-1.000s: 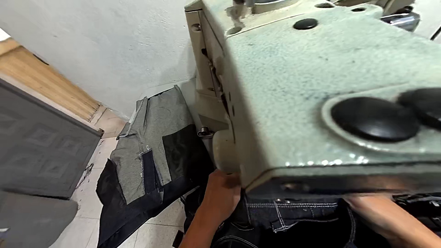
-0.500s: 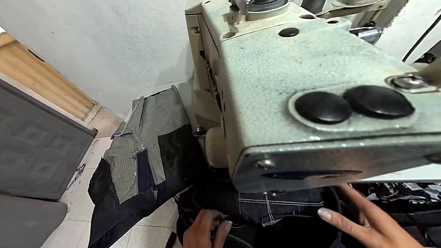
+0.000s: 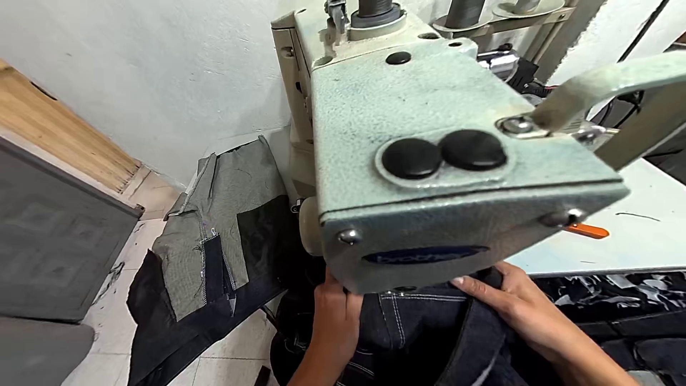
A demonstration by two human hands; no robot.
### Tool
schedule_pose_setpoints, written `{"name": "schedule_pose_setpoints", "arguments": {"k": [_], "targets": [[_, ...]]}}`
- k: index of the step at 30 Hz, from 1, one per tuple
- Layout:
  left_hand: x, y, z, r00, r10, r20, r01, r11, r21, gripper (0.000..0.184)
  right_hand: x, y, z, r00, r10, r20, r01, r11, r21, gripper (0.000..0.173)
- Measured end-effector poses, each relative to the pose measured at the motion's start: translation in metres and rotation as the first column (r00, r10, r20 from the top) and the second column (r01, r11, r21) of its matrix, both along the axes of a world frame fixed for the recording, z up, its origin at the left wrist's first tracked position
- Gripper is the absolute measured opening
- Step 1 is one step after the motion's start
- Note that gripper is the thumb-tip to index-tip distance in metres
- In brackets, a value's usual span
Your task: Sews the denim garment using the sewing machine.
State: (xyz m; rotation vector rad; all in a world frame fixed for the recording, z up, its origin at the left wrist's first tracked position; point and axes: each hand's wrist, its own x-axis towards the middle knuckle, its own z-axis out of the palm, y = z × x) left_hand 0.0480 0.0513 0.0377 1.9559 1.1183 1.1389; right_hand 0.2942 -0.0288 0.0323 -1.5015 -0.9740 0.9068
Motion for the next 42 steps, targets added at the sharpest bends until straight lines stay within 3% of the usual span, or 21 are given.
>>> {"name": "schedule_pose_setpoints", "arguments": {"k": [3, 11, 17, 22, 27, 31, 34, 38, 42], "targets": [[0.000, 0.003, 0.007, 0.998, -0.008, -0.066, 0.008, 1.000, 0.000, 0.026, 0.004, 0.012, 0.013, 1.000, 0.014, -0.007, -0.014, 1.000, 0.000, 0.039], [-0.007, 0.004, -0.003, 0.997, -0.059, 0.038, 0.061, 0.997, -0.051, 0.037, 0.001, 0.009, 0.011, 0.999, 0.048, 0.025, -0.050, 0.996, 0.077, 0.038], [-0.008, 0.004, -0.002, 0.995, -0.077, 0.056, 0.081, 0.993, -0.085, 0.030, 0.002, 0.006, 0.007, 0.995, 0.067, 0.074, -0.074, 0.992, 0.099, 0.044], [-0.011, 0.010, 0.000, 0.997, -0.053, 0.058, 0.060, 0.992, -0.112, 0.028, 0.000, 0.011, 0.012, 0.994, 0.106, 0.034, -0.110, 0.985, 0.132, 0.039], [-0.018, 0.009, 0.016, 0.992, -0.028, -0.120, 0.008, 0.986, -0.166, 0.033, 0.004, 0.002, 0.013, 0.977, 0.122, 0.175, -0.143, 0.983, 0.114, 0.050], [-0.030, 0.005, 0.023, 0.966, -0.020, -0.259, -0.022, 0.987, -0.158, 0.043, 0.006, -0.015, 0.022, 0.889, 0.110, 0.445, -0.166, 0.982, 0.089, 0.094], [-0.038, -0.008, 0.027, 0.941, 0.035, -0.335, -0.062, 0.996, -0.071, 0.040, -0.007, -0.042, 0.033, 0.843, 0.038, 0.536, -0.101, 0.991, 0.089, 0.103], [-0.049, -0.027, 0.038, 0.912, -0.019, -0.410, -0.007, 0.998, -0.061, 0.035, -0.037, -0.069, 0.015, 0.897, -0.011, 0.442, 0.006, 1.000, 0.013, 0.110], [-0.040, -0.033, 0.040, 0.812, 0.013, -0.584, -0.005, 1.000, 0.017, 0.045, -0.053, -0.060, -0.029, 0.970, -0.122, 0.208, 0.125, 0.992, -0.002, 0.092]]}}
